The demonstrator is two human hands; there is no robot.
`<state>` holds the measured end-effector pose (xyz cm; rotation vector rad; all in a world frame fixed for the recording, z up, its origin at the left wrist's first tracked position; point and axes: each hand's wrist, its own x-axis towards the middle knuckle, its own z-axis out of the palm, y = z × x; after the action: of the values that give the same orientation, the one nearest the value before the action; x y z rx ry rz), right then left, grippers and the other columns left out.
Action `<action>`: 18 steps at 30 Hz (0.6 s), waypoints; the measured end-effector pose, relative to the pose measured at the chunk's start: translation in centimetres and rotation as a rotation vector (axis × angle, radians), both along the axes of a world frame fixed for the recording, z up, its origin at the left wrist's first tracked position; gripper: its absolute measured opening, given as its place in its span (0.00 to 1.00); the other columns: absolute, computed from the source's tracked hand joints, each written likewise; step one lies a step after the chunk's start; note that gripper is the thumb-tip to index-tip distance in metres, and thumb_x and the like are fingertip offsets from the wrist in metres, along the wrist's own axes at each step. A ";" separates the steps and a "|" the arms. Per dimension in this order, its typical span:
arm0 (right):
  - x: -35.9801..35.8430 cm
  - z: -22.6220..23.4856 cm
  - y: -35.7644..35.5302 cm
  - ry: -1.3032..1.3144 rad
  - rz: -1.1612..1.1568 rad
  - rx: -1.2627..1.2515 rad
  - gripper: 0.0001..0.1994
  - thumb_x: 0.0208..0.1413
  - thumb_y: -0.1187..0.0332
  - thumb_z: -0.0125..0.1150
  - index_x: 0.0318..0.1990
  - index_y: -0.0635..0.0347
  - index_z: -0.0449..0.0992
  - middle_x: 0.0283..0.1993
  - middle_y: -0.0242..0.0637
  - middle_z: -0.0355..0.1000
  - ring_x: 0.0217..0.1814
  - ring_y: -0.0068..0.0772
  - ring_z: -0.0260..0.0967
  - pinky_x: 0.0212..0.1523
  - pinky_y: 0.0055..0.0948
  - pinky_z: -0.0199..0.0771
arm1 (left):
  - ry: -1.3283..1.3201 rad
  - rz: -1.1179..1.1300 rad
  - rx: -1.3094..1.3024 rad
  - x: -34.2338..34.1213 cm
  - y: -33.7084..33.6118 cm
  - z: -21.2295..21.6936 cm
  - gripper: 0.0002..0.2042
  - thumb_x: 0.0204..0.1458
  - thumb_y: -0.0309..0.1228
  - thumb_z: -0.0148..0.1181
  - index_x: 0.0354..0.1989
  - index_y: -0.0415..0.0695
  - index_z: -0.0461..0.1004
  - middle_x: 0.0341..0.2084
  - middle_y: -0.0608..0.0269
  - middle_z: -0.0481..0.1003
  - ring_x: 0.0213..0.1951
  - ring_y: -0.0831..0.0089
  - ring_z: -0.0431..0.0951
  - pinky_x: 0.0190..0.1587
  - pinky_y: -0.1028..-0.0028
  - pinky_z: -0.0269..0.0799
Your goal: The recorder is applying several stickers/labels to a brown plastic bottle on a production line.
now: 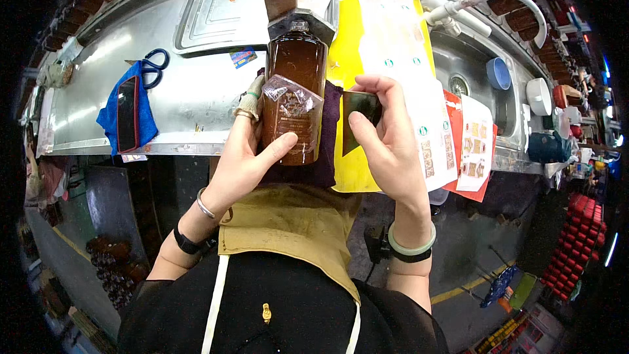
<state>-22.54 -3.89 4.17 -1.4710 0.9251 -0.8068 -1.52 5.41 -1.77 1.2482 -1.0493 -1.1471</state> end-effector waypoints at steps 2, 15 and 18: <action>-0.8 -0.1 0.4 0.025 0.047 -0.040 0.16 0.66 0.82 0.57 0.59 0.68 0.69 0.54 0.34 0.70 0.58 0.22 0.67 0.60 0.26 0.69 | -0.006 0.003 -0.003 0.0 0.0 -0.1 0.49 0.60 0.33 0.70 0.79 0.29 0.40 0.74 0.42 0.55 0.74 0.60 0.58 0.76 0.64 0.53; 3.7 -0.7 -2.1 -0.087 -0.079 0.115 0.11 0.67 0.74 0.65 0.54 0.66 0.77 0.44 0.35 0.80 0.40 0.19 0.77 0.43 0.19 0.77 | 0.066 -0.014 0.029 0.3 0.1 0.5 0.46 0.61 0.31 0.68 0.79 0.31 0.41 0.72 0.44 0.61 0.71 0.62 0.64 0.73 0.64 0.59; 4.3 -1.8 -3.8 -0.231 -0.205 0.184 0.12 0.67 0.74 0.64 0.55 0.68 0.78 0.47 0.37 0.80 0.45 0.20 0.77 0.48 0.20 0.78 | 0.059 -0.012 -0.001 0.3 -0.1 0.4 0.46 0.61 0.29 0.68 0.79 0.32 0.40 0.72 0.44 0.60 0.72 0.62 0.63 0.73 0.64 0.58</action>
<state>-18.26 -7.65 2.36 -1.1105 0.9559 -0.9910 -1.18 5.36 -1.34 1.2015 -1.0142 -1.1862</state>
